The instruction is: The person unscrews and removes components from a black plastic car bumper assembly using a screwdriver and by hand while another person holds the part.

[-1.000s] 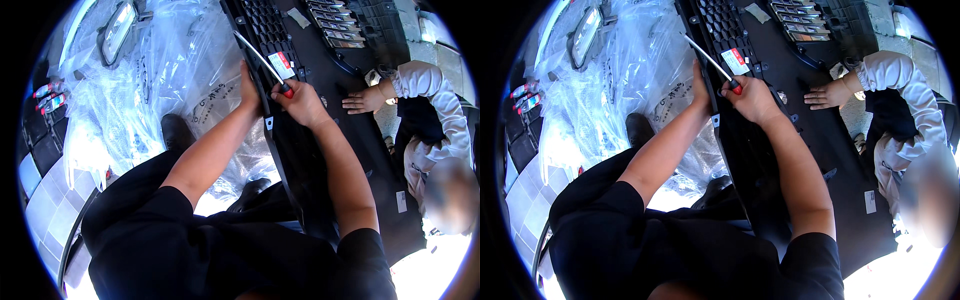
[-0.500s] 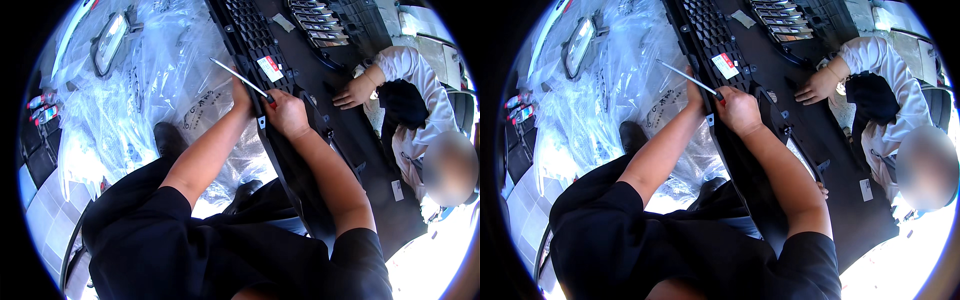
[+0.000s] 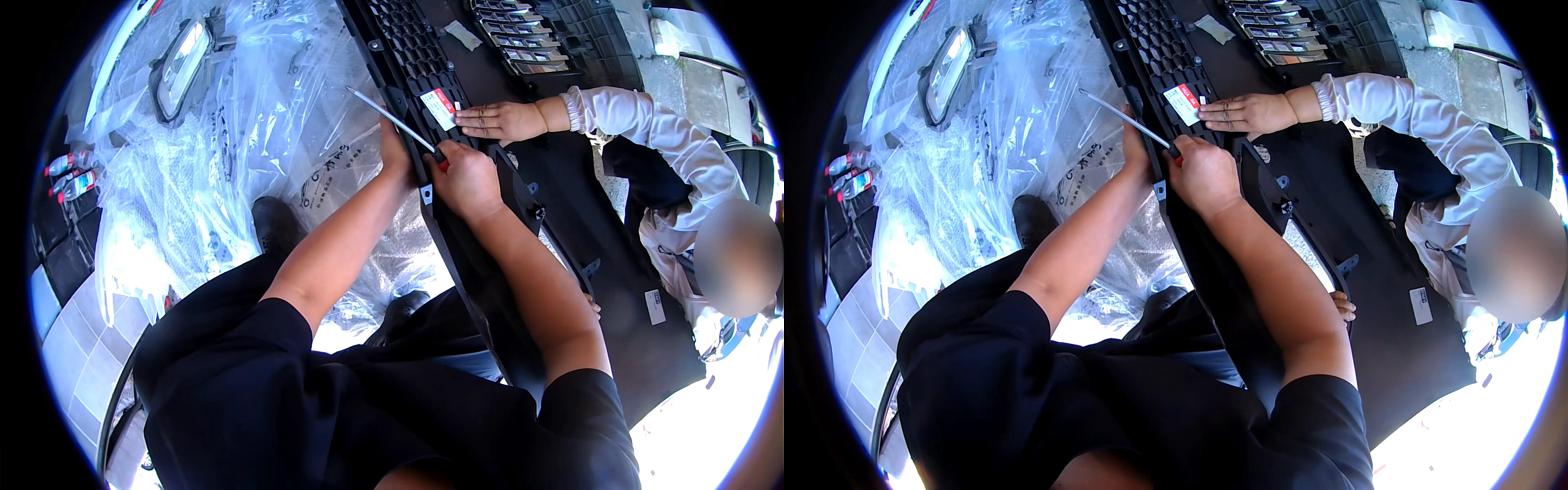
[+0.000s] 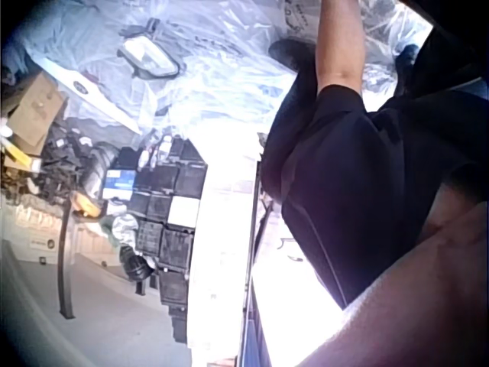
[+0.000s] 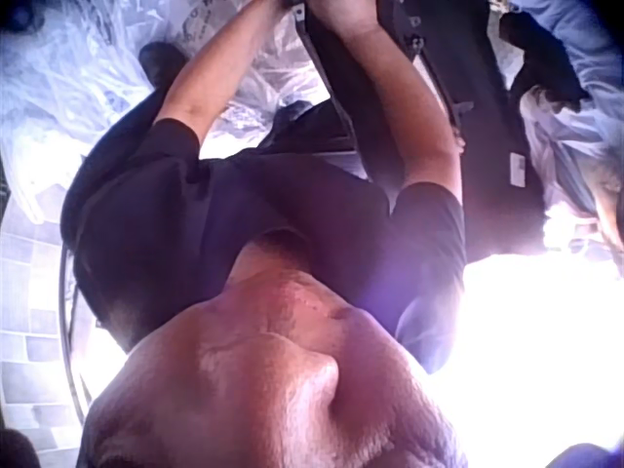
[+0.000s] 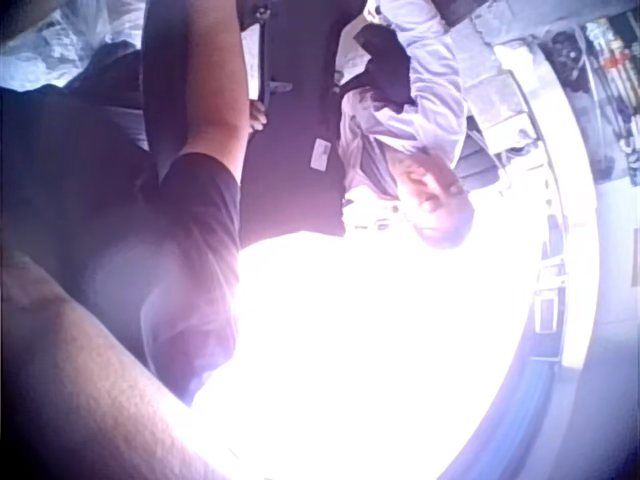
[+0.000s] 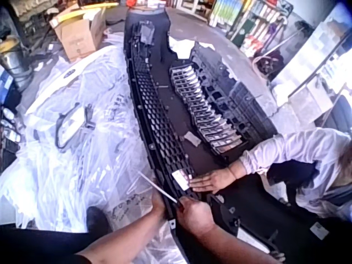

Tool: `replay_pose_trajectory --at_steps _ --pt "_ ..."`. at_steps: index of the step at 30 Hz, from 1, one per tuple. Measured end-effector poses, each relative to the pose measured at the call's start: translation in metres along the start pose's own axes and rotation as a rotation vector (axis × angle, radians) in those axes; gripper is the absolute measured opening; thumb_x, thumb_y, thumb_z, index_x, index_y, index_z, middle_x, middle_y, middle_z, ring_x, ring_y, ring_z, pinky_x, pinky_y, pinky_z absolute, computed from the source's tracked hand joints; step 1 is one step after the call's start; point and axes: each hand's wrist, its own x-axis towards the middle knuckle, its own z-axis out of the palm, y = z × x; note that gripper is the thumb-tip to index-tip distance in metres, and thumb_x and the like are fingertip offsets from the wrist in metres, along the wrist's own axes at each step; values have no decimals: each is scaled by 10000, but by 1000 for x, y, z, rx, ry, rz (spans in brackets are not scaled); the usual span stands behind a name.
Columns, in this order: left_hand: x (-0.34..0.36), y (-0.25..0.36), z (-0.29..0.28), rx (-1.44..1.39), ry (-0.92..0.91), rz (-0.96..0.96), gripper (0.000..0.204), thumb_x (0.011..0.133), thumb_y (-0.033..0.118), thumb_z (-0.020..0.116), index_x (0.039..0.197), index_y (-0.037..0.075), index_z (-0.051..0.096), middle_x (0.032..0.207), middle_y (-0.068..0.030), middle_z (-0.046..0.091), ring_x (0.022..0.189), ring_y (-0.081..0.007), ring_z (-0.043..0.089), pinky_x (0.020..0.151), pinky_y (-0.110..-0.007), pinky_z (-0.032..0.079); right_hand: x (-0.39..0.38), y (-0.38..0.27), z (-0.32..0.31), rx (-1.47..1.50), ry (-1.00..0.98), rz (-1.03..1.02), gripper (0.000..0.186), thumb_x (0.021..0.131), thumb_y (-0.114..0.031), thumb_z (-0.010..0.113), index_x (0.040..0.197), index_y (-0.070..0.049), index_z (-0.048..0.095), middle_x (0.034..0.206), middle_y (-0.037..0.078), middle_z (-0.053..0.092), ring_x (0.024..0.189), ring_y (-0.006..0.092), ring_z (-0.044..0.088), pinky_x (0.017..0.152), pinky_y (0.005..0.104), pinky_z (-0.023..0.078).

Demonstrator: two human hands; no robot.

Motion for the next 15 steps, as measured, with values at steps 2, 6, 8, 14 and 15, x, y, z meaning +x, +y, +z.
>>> replay_pose_trajectory --at_steps 2,6,8,14,15 --pt "3 -2 -4 -2 37 19 761 1051 670 249 1315 62 624 1216 -133 718 1073 -263 716 968 -407 563 0 -2 2 -3 -5 9 240 902 -273 724 1012 -61 704 944 158 729 829 384 722 763 463 595" --pt "10 -5 -14 -17 -6 -57 844 1012 747 238 1351 71 614 1246 -152 703 1118 -283 695 1022 -436 530 -2 5 10 114 134 0 243 892 -258 760 1005 -49 706 868 180 707 799 382 713 721 472 578" --pt "7 -2 -11 -13 -48 -53 836 1014 740 239 1341 70 617 1240 -151 706 1107 -277 698 1014 -437 533 -1 7 10 129 196 -79 245 895 -251 757 1024 -51 705 879 185 709 815 375 717 725 465 579" --pt "14 -9 -23 -15 32 -21 824 1008 746 252 1230 72 671 1143 -126 735 993 -283 726 930 -435 569 -1 -1 15 26 115 -5 275 922 -308 732 1010 -50 698 877 175 718 791 365 723 698 457 579" --pt "13 -8 -21 1 51 -36 829 1004 752 252 1232 74 671 1136 -125 735 988 -286 725 922 -437 571 0 -3 17 3 111 15 286 928 -322 726 1003 -48 697 870 172 719 781 365 723 691 458 578"
